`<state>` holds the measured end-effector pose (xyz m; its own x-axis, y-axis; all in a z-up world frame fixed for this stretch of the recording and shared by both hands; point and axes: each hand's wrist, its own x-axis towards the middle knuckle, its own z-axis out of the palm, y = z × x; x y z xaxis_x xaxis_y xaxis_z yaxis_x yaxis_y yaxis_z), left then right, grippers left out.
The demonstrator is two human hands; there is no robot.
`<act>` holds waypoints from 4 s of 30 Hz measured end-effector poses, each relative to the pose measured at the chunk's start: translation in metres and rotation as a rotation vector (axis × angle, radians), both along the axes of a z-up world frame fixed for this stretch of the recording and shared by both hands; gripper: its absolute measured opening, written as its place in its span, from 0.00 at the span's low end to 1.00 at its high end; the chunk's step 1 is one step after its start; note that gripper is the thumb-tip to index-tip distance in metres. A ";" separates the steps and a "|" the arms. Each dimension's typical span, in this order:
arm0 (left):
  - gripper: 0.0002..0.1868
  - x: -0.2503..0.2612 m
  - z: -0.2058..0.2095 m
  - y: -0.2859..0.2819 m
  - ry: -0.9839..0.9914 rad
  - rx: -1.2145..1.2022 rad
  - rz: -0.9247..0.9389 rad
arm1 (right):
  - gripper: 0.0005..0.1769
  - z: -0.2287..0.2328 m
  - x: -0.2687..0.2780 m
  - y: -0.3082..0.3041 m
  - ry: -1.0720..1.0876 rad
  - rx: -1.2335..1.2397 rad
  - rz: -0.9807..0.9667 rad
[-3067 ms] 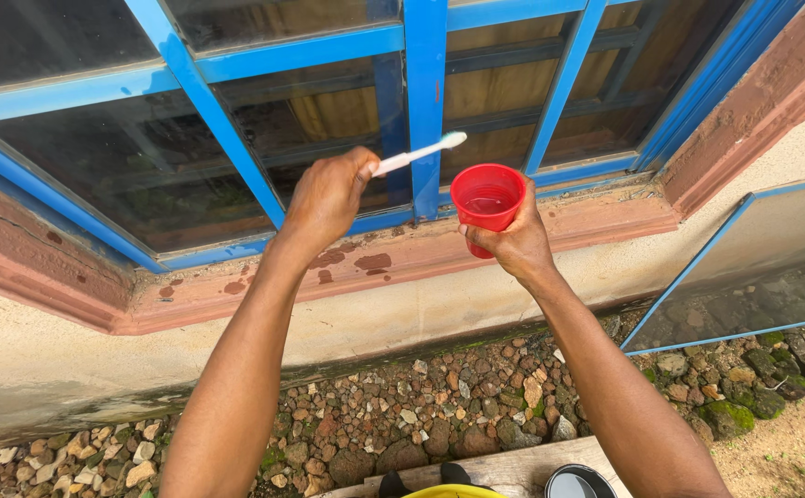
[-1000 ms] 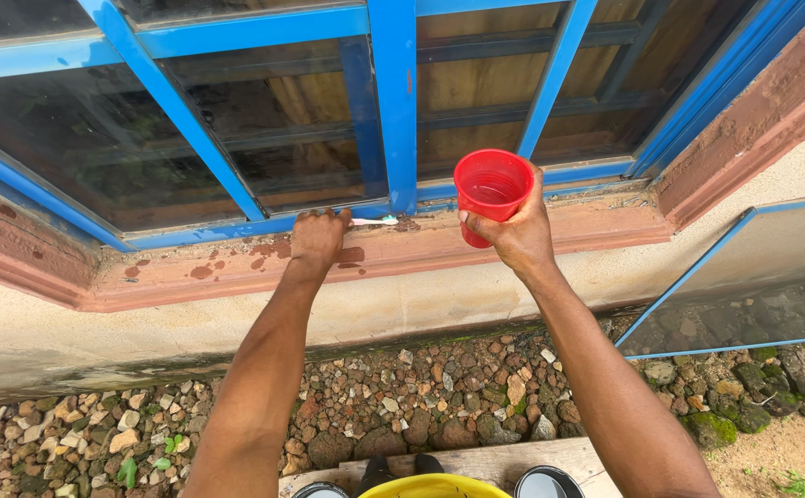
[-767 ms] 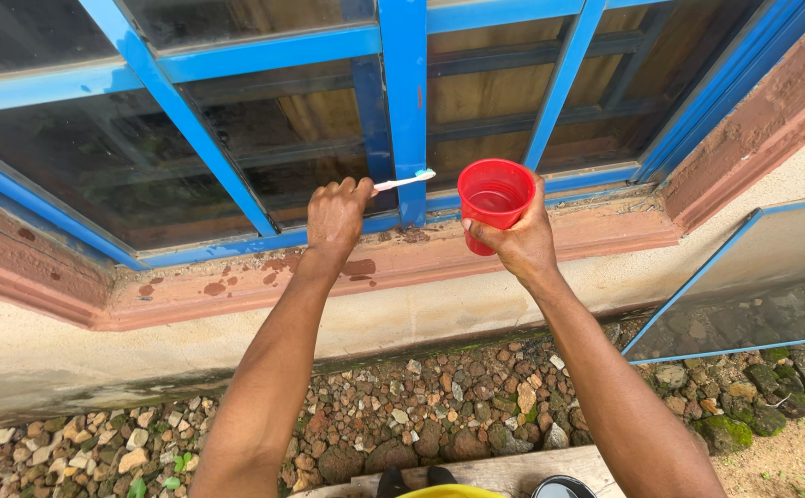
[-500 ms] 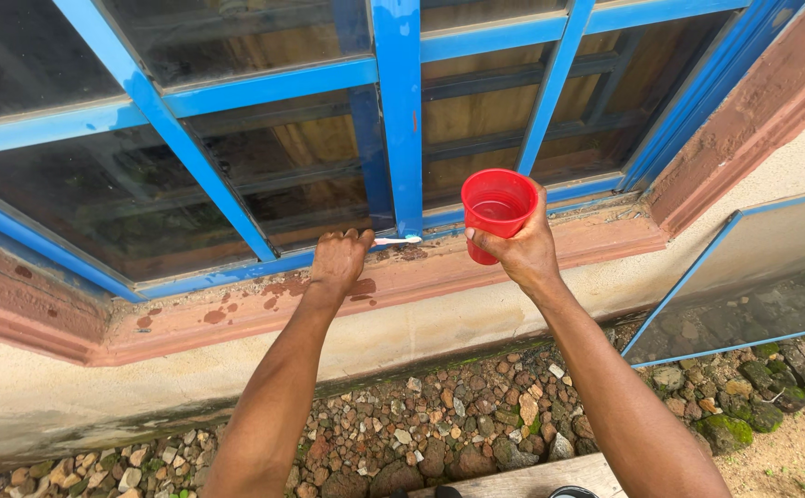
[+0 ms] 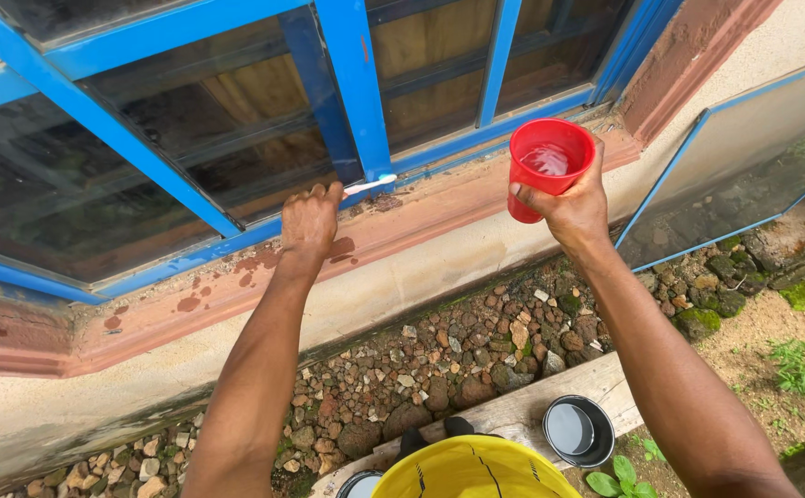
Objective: The person dips a cloth into a bucket of water, wipes the exterior of a blue window frame and its glass panes, and then uses a toothbrush dipped in water to scrub the corners and edges of the frame.
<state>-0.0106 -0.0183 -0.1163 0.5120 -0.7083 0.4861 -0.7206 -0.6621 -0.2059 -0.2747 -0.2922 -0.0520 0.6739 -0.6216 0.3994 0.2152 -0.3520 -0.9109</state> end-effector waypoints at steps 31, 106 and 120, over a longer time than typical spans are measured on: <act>0.10 0.026 0.008 0.015 -0.002 -0.071 0.025 | 0.54 -0.010 0.008 0.043 0.068 0.007 0.004; 0.11 0.004 0.162 0.000 -0.349 -0.296 0.100 | 0.51 0.035 0.062 0.037 -0.075 -0.047 0.271; 0.12 -0.003 0.219 0.027 -0.425 -0.355 0.120 | 0.50 0.127 0.063 -0.001 -0.208 -0.130 0.291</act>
